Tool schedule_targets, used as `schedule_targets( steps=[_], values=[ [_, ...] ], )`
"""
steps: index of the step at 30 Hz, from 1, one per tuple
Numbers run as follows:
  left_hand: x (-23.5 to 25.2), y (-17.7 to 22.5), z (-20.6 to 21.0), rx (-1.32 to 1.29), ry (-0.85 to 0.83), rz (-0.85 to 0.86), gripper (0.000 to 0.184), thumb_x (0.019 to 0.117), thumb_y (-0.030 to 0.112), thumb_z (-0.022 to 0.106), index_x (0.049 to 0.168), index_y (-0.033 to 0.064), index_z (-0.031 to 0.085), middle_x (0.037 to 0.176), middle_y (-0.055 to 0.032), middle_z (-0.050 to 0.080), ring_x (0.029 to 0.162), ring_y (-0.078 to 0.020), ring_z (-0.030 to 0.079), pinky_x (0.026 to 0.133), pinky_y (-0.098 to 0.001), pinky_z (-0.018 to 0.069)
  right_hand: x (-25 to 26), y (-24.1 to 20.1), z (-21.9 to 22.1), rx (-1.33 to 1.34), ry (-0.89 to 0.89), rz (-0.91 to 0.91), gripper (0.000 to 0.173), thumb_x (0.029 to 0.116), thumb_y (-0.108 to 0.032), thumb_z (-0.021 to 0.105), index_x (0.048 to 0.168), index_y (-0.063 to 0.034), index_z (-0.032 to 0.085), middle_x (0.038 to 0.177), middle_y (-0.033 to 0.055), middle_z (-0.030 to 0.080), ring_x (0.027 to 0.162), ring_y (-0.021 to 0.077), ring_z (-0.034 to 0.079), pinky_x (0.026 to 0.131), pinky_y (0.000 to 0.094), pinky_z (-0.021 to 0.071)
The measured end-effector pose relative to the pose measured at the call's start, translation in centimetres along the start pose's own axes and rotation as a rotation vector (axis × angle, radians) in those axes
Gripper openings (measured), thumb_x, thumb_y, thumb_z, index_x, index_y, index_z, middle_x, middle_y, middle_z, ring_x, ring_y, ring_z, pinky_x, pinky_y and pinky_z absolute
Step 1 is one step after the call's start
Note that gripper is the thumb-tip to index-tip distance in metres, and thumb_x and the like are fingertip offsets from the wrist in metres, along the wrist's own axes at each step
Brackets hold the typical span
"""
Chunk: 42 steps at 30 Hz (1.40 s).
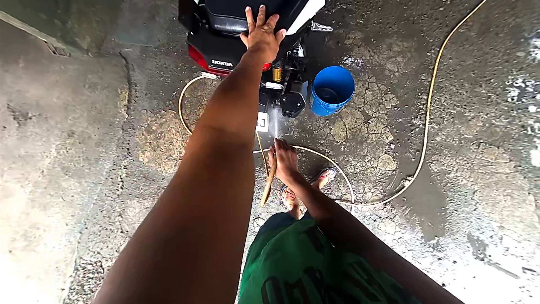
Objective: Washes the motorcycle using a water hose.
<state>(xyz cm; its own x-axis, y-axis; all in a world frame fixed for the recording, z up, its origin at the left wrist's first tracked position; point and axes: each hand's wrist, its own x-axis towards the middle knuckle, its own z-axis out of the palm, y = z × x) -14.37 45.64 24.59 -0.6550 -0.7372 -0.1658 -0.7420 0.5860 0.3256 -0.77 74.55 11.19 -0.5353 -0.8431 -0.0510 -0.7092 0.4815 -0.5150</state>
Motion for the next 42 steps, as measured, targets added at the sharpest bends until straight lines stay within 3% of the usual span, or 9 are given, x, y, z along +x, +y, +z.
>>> schedule_targets(
  steps=[5, 9, 16, 19, 23, 28, 31, 35, 42],
  values=[
    [0.0, 0.0, 0.2, -0.012, 0.004, 0.003, 0.054, 0.1068, 0.053, 0.041, 0.158, 0.0336, 0.04, 0.175, 0.0031, 0.009, 0.16, -0.0346, -0.004, 0.115, -0.0756, 0.0148, 2.0, -0.4, -0.7, 0.029, 0.078, -0.043, 0.043, 0.1048, -0.028, 0.045, 0.133, 0.0007, 0.061, 0.125, 0.0179, 0.069, 0.116, 0.0335, 0.067, 0.092, 0.0518, 0.0535],
    [0.2, -0.1, 0.3, 0.004, 0.015, -0.003, 0.055, 0.106, 0.054, 0.042, 0.158, 0.0344, 0.04, 0.175, 0.0037, 0.009, 0.16, -0.034, -0.004, 0.115, -0.0754, 0.016, 3.9, -0.9, -2.7, -0.032, -0.209, 0.041, 0.038, 0.1061, -0.034, 0.046, 0.116, -0.0031, 0.066, 0.104, 0.0161, 0.072, 0.102, 0.0332, 0.07, 0.085, 0.0538, 0.0535],
    [0.3, 0.0, 0.3, 0.012, 0.007, -0.007, 0.056, 0.1062, 0.054, 0.042, 0.158, 0.034, 0.039, 0.174, 0.0037, 0.009, 0.16, -0.0339, -0.004, 0.115, -0.0744, 0.0164, 4.8, -1.4, -3.3, -0.057, -0.076, -0.009, 0.038, 0.1046, -0.031, 0.047, 0.115, -0.0002, 0.066, 0.104, 0.0174, 0.071, 0.102, 0.0345, 0.069, 0.084, 0.0534, 0.0536],
    [0.3, 0.1, 0.2, 0.013, 0.013, -0.004, 0.056, 0.1058, 0.054, 0.043, 0.158, 0.034, 0.04, 0.174, 0.0041, 0.01, 0.16, -0.0337, -0.003, 0.115, -0.0751, 0.0164, 4.8, -2.4, -3.9, -0.073, -0.026, -0.005, 0.038, 0.1043, -0.029, 0.047, 0.119, 0.0007, 0.064, 0.113, 0.0194, 0.071, 0.113, 0.0363, 0.067, 0.091, 0.0551, 0.052],
    [0.0, 0.1, 0.4, 0.015, -0.008, -0.008, 0.056, 0.1061, 0.054, 0.041, 0.158, 0.0342, 0.039, 0.174, 0.0049, 0.01, 0.16, -0.0329, -0.003, 0.115, -0.0745, 0.0163, 4.6, -3.4, -4.6, -0.127, -0.2, -0.005, 0.038, 0.1054, -0.033, 0.047, 0.112, -0.001, 0.066, 0.105, 0.0179, 0.071, 0.107, 0.0349, 0.067, 0.089, 0.055, 0.0504],
    [0.0, 0.0, 0.4, 0.006, 0.01, 0.007, 0.056, 0.1061, 0.054, 0.042, 0.158, 0.0334, 0.04, 0.174, 0.0041, 0.01, 0.16, -0.0336, -0.004, 0.115, -0.0745, 0.0155, 4.6, -1.3, -6.4, -0.115, 0.085, 0.015, 0.046, 0.1061, -0.033, 0.041, 0.134, -0.0017, 0.061, 0.13, 0.0173, 0.068, 0.124, 0.0348, 0.063, 0.095, 0.0565, 0.0504],
    [0.1, -0.1, 0.3, 0.004, 0.015, 0.015, 0.056, 0.1061, 0.054, 0.042, 0.158, 0.0333, 0.04, 0.174, 0.0037, 0.01, 0.16, -0.0345, -0.003, 0.114, -0.0754, 0.0159, 4.3, -0.1, -9.3, -0.043, 0.149, 0.027, 0.04, 0.1058, -0.027, 0.043, 0.127, -0.0013, 0.065, 0.115, 0.0163, 0.072, 0.105, 0.0344, 0.07, 0.084, 0.0562, 0.0535],
    [0.2, 0.0, 0.5, -0.005, 0.018, 0.017, 0.056, 0.1057, 0.054, 0.043, 0.158, 0.0329, 0.04, 0.174, 0.004, 0.009, 0.16, -0.0342, -0.004, 0.114, -0.0757, 0.0157, 5.1, 0.0, -11.3, 0.014, 0.196, -0.037, 0.039, 0.1031, -0.024, 0.048, 0.13, -0.002, 0.065, 0.112, 0.0153, 0.073, 0.099, 0.0327, 0.071, 0.079, 0.0542, 0.055],
    [0.4, -0.2, 0.1, -0.038, 0.001, 0.027, 0.056, 0.1056, 0.053, 0.045, 0.157, 0.0313, 0.042, 0.174, 0.003, 0.011, 0.16, -0.0347, -0.004, 0.114, -0.0757, 0.0146, 11.2, 0.4, -14.7, -0.039, -0.148, 0.013, 0.037, 0.1053, -0.031, 0.045, 0.115, -0.0058, 0.07, 0.099, 0.0183, 0.073, 0.097, 0.0395, 0.071, 0.08, 0.0606, 0.054]
  ],
)
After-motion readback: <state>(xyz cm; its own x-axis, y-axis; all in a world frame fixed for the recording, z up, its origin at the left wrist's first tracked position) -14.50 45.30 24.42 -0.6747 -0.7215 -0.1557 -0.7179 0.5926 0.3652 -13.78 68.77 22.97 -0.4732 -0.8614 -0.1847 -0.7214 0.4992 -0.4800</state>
